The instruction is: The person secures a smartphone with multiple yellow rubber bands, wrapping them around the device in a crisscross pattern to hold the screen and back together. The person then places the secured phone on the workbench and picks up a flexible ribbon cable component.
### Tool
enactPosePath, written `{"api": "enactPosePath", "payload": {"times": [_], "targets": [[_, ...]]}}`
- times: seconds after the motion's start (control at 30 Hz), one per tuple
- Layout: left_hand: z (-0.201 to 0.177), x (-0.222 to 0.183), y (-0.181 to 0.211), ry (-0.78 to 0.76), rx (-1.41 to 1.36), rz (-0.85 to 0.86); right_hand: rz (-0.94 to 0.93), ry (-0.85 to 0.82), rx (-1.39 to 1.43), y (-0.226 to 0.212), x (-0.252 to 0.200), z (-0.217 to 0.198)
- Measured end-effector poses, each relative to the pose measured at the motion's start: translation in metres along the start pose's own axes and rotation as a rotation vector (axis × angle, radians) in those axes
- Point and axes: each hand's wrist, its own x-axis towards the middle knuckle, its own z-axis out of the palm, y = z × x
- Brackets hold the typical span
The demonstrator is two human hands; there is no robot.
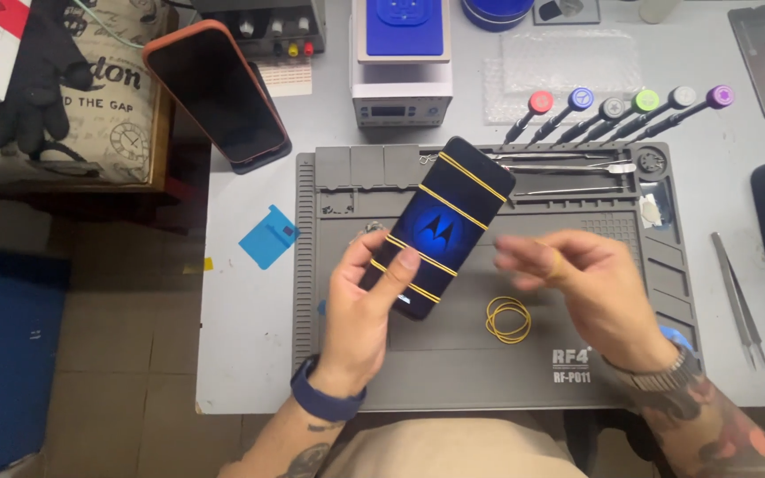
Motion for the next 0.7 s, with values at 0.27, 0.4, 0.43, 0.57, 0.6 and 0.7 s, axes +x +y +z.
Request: {"api": "enactPosePath", "payload": {"times": [0.27,0.4,0.43,0.57,0.6,0.7], "targets": [[0.005,-0.016,0.004,-0.197,0.099,0.103,-0.017,-0.117,0.326,-0.017,0.009,0.030],[-0.002,-0.013,0.049,-0.322,0.396,0.520,-0.008,-0.181,0.193,-0.026,0.001,0.023],[0.003,-0.006,0.069,-0.323,0.396,0.520,-0.008,-0.180,0.195,-0.028,0.000,0.022],[0.032,0.014,0.121,-0.792,0.978,1.153,-0.130,-0.399,-0.216,-0.035,-0.009,0.017],[0.042,0.019,0.128,-0.943,1.131,1.281,-0.154,-0.440,-0.356,-0.037,-0.011,0.015],[0.068,0.020,0.137,-1.031,1.174,1.421,-0.156,-0.448,-0.403,-0.059,-0.022,0.022]]}}
